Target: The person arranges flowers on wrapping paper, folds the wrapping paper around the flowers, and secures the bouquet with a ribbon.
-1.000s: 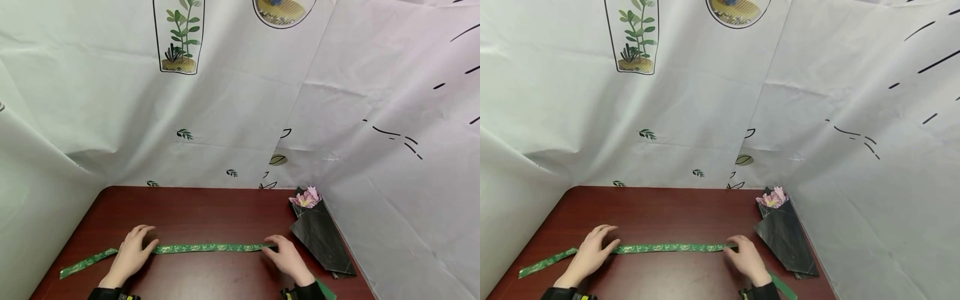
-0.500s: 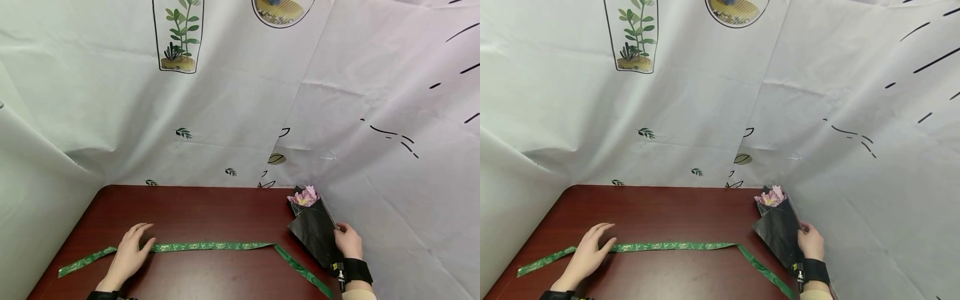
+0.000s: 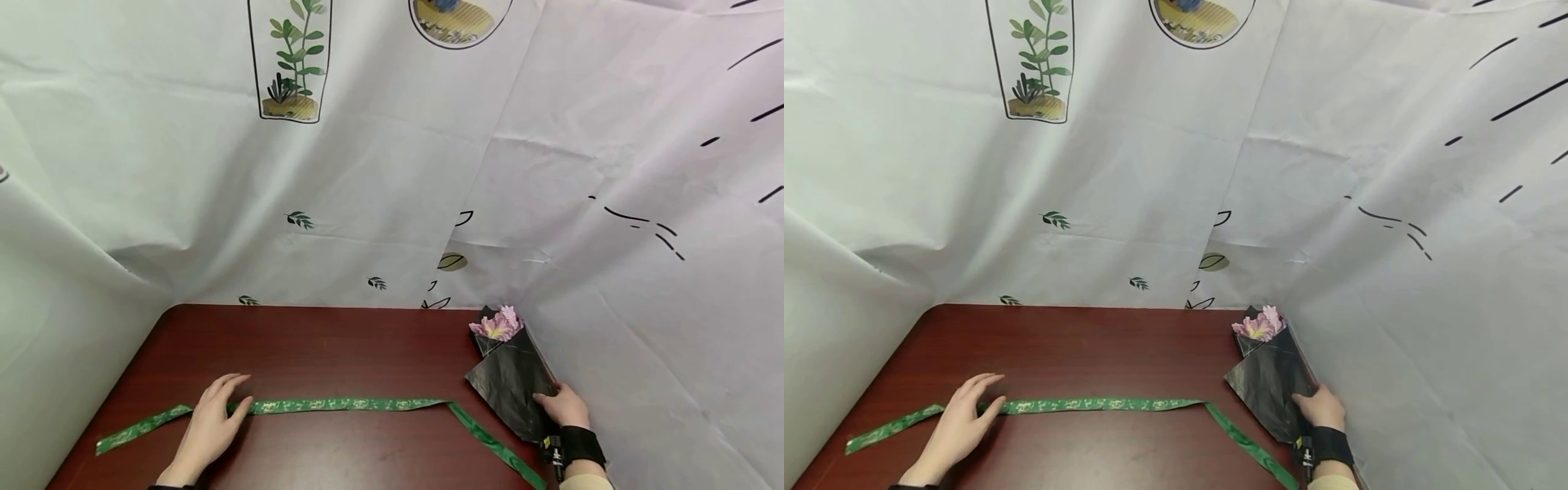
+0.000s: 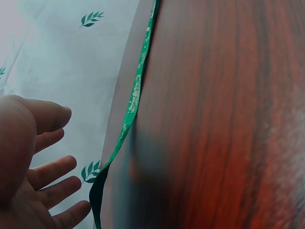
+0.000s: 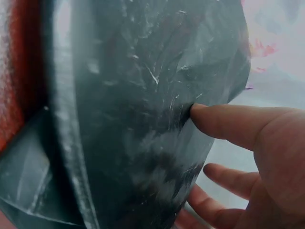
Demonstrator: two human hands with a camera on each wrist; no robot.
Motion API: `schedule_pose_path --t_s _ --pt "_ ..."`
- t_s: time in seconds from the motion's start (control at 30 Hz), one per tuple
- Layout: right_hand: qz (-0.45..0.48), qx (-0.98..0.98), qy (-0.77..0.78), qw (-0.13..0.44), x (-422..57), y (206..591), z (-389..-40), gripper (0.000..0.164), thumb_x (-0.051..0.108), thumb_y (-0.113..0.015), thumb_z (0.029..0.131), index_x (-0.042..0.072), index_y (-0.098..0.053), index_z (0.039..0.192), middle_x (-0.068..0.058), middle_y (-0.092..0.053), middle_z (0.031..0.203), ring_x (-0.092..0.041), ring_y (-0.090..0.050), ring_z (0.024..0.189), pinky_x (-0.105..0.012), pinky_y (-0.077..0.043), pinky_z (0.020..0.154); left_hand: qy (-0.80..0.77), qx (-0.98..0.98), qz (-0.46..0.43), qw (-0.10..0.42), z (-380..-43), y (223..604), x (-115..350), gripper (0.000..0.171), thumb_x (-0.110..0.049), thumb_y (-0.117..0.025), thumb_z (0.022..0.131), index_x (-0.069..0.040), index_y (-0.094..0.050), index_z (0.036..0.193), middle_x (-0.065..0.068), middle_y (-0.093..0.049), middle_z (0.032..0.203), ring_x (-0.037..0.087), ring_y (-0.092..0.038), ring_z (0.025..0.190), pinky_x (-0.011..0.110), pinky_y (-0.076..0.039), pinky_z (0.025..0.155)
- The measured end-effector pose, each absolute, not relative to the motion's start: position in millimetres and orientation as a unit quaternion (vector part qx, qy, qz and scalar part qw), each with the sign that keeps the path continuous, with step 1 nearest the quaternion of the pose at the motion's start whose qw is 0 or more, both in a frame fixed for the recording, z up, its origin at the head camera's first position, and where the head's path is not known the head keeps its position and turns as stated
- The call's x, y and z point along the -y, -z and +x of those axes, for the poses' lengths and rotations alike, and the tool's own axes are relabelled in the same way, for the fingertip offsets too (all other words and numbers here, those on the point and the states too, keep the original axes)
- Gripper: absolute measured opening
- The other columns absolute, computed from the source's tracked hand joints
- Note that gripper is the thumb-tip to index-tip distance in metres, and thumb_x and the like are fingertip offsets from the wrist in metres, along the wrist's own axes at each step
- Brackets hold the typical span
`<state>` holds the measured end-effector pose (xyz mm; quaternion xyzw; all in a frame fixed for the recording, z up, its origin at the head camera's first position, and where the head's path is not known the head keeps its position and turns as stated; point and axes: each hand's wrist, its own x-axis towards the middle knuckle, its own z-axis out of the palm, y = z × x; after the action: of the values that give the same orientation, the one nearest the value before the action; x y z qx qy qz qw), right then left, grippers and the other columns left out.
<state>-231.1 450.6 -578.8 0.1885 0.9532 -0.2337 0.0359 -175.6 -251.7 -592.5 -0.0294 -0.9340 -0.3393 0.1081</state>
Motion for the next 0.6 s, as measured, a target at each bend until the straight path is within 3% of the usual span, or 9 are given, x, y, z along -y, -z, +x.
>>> schedule_pose_path --t_s 0.17,0.43,0.6 --pt "0.205 -0.948 0.234 0.057 -446.8 576.7 -231.7 0.081 0.037 -0.069 0.103 -0.028 -0.044 0.143 -0.051 -0.051 0.143 -0.068 -0.051 0.131 -0.072 -0.044 0.112 0.336 0.936 -0.028 0.102 -174.8 593.6 252.5 0.045 -0.013 -0.077 0.106 0.003 -0.066 0.147 0.033 -0.058 0.147 0.056 -0.057 0.132 0.074 -0.05 0.097" --pt "0.214 -0.933 0.28 0.064 -445.0 577.6 -226.4 0.085 0.038 -0.078 0.098 -0.029 -0.045 0.138 -0.051 -0.052 0.136 -0.067 -0.053 0.127 -0.069 -0.048 0.11 0.334 0.936 -0.032 0.106 -176.0 593.9 250.8 0.044 -0.013 -0.078 0.105 0.003 -0.067 0.145 0.033 -0.06 0.146 0.056 -0.058 0.131 0.074 -0.051 0.096" --pt "0.221 -0.928 0.284 0.094 -447.8 579.0 -227.4 0.089 0.04 -0.076 0.099 -0.031 -0.043 0.14 -0.051 -0.05 0.139 -0.066 -0.052 0.129 -0.068 -0.048 0.11 0.333 0.937 -0.033 0.101 -177.8 593.7 249.5 0.044 -0.013 -0.078 0.105 0.003 -0.068 0.145 0.033 -0.059 0.146 0.056 -0.056 0.132 0.075 -0.05 0.098"
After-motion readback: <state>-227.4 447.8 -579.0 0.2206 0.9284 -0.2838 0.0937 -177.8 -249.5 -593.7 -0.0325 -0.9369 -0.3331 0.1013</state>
